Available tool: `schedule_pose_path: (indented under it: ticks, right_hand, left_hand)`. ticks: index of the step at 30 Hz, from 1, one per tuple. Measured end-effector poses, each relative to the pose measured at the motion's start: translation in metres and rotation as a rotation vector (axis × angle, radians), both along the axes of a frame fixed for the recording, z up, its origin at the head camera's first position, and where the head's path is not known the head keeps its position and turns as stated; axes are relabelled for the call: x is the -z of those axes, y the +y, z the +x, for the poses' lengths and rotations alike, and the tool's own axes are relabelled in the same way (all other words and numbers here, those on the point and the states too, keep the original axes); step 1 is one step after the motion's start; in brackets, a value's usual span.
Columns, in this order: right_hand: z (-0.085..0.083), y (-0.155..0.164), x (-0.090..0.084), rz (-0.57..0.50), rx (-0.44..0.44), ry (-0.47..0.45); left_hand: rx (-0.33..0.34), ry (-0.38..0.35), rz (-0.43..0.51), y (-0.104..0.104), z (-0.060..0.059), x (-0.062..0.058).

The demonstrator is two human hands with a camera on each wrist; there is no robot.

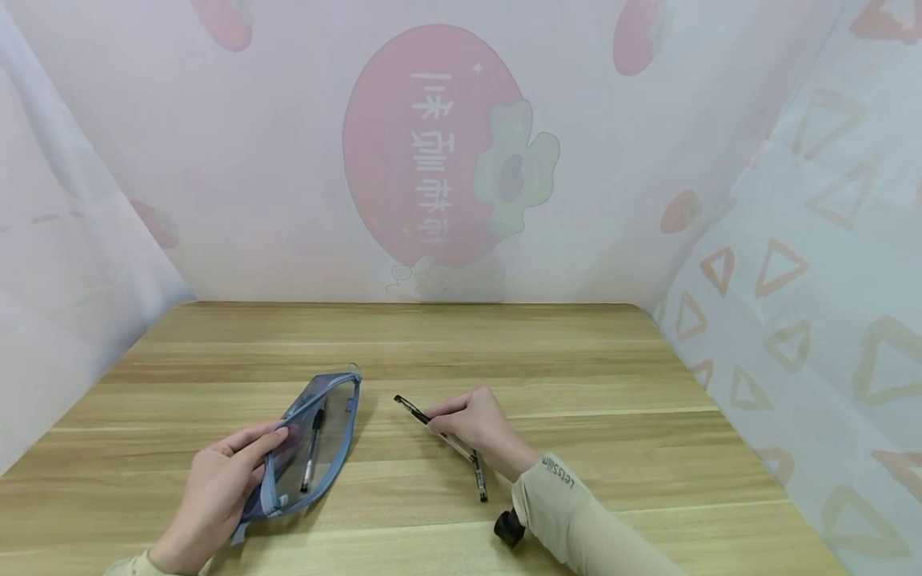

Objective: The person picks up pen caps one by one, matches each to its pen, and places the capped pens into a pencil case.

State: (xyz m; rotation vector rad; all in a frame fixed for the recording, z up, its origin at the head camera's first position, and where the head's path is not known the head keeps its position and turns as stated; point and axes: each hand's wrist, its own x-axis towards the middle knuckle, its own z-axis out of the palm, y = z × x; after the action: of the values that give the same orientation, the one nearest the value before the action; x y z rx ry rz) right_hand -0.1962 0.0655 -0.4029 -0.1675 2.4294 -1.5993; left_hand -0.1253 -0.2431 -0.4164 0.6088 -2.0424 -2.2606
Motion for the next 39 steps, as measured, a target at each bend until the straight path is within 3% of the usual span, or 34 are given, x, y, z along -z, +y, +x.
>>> schedule_pose_path:
  ticks: [13,24,35,39]
  right_hand:
    - [0.007,-0.016,-0.005,-0.186,0.093,-0.06]
    - [0.012,-0.024,-0.002,-0.321,0.099,-0.09]
    - [0.016,-0.035,-0.002,-0.615,0.097,-0.3]
    - [0.018,-0.041,-0.002,-0.678,0.077,-0.352]
  left_hand:
    - [0.009,-0.011,-0.003,0.0,0.0,0.0]
    - [0.009,-0.015,-0.004,-0.001,0.0,-0.001]
    - [0.009,-0.021,-0.004,-0.001,0.001,-0.001]
    - [0.01,-0.022,-0.005,0.0,0.001,-0.001]
